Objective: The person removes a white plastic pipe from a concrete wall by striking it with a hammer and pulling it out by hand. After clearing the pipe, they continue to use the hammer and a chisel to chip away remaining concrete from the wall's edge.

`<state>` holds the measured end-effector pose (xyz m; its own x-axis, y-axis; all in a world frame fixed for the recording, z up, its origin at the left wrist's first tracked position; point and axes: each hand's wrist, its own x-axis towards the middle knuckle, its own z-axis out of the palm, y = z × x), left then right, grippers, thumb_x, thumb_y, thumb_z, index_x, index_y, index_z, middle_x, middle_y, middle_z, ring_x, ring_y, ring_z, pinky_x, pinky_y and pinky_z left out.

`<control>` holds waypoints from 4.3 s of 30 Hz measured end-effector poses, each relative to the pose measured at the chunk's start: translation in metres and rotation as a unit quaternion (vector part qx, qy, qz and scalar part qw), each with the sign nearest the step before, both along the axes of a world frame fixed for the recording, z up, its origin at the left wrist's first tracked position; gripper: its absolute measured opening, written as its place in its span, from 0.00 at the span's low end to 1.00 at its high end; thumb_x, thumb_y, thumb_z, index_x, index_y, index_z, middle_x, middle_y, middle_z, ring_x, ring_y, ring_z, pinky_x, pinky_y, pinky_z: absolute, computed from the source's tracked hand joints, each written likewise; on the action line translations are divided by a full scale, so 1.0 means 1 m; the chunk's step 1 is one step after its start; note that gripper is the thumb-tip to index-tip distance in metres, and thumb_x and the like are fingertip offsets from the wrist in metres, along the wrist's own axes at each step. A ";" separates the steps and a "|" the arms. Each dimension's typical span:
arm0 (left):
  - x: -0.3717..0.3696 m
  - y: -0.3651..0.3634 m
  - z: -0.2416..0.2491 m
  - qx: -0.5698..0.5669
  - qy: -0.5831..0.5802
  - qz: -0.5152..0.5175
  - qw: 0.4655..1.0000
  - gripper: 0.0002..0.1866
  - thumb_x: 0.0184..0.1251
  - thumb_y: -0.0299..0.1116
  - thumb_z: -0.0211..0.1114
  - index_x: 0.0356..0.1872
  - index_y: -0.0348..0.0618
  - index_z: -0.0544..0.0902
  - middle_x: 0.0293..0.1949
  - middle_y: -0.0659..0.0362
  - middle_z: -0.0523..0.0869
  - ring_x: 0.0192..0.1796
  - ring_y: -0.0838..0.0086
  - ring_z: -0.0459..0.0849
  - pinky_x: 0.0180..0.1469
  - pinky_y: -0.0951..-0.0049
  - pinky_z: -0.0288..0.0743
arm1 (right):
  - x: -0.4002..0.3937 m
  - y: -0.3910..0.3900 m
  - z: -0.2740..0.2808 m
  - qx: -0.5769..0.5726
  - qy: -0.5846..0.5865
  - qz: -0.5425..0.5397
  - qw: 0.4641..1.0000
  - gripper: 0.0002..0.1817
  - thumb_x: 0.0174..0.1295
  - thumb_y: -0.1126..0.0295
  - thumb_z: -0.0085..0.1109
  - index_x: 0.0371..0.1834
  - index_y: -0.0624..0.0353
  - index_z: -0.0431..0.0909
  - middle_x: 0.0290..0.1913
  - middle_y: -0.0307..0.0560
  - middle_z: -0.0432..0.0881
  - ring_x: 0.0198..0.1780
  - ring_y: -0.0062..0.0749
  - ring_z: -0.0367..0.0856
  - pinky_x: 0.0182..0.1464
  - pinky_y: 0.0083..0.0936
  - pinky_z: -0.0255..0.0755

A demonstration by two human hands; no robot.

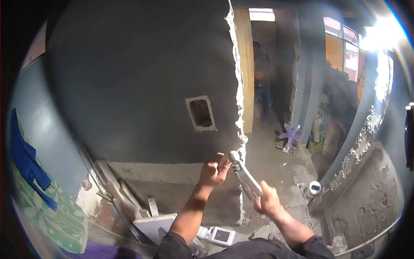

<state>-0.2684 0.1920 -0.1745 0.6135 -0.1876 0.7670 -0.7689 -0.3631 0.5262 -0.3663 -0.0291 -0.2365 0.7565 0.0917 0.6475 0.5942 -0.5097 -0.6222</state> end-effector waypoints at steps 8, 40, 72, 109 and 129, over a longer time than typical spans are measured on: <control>-0.006 0.000 0.006 0.005 0.035 -0.005 0.999 0.16 0.75 0.43 0.63 0.34 0.39 0.80 0.19 0.57 0.72 0.21 0.68 0.73 0.27 0.66 0.68 | -0.018 -0.015 0.004 0.034 -0.109 0.134 0.984 0.10 0.52 0.74 0.66 0.30 0.60 0.72 0.23 0.50 0.80 0.20 0.48 0.78 0.25 0.31 0.72; -0.058 -0.045 0.028 0.069 0.032 0.025 0.997 0.14 0.74 0.39 0.65 0.39 0.36 0.79 0.24 0.45 0.84 0.26 0.50 0.86 0.27 0.58 0.77 | -0.037 -0.042 -0.013 0.062 -0.030 0.115 0.991 0.22 0.69 0.49 0.62 0.39 0.61 0.73 0.33 0.44 0.73 0.33 0.34 0.74 0.34 0.32 0.66; -0.052 -0.077 0.051 0.099 0.021 0.241 0.965 0.18 0.75 0.40 0.64 0.29 0.39 0.72 0.15 0.49 0.71 0.16 0.57 0.73 0.22 0.61 0.64 | 0.038 -0.050 -0.043 0.349 -0.078 0.291 0.887 0.15 0.59 0.60 0.57 0.26 0.61 0.72 0.22 0.45 0.72 0.24 0.37 0.73 0.27 0.29 0.67; -0.053 -0.075 0.040 0.119 -0.015 0.263 0.957 0.18 0.69 0.44 0.69 0.36 0.36 0.79 0.21 0.46 0.80 0.22 0.50 0.82 0.25 0.60 0.72 | 0.052 -0.092 -0.017 0.397 0.078 0.291 0.867 0.40 0.67 0.29 0.45 0.39 0.65 0.72 0.21 0.39 0.71 0.20 0.22 0.66 0.22 0.22 0.61; -0.052 -0.087 0.061 0.096 0.012 0.281 0.955 0.14 0.71 0.37 0.68 0.33 0.37 0.77 0.24 0.43 0.82 0.28 0.45 0.85 0.29 0.58 0.75 | 0.070 -0.051 0.004 0.456 -0.126 0.397 0.786 0.37 0.69 0.29 0.43 0.29 0.57 0.65 0.20 0.38 0.67 0.21 0.27 0.68 0.23 0.27 0.65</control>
<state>-0.3203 0.1050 -0.1137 0.6762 0.0407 0.7356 -0.4128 -0.8061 0.4240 -0.2961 -0.0797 -0.2323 0.5317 -0.1199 0.8384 0.6626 0.6755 -0.3236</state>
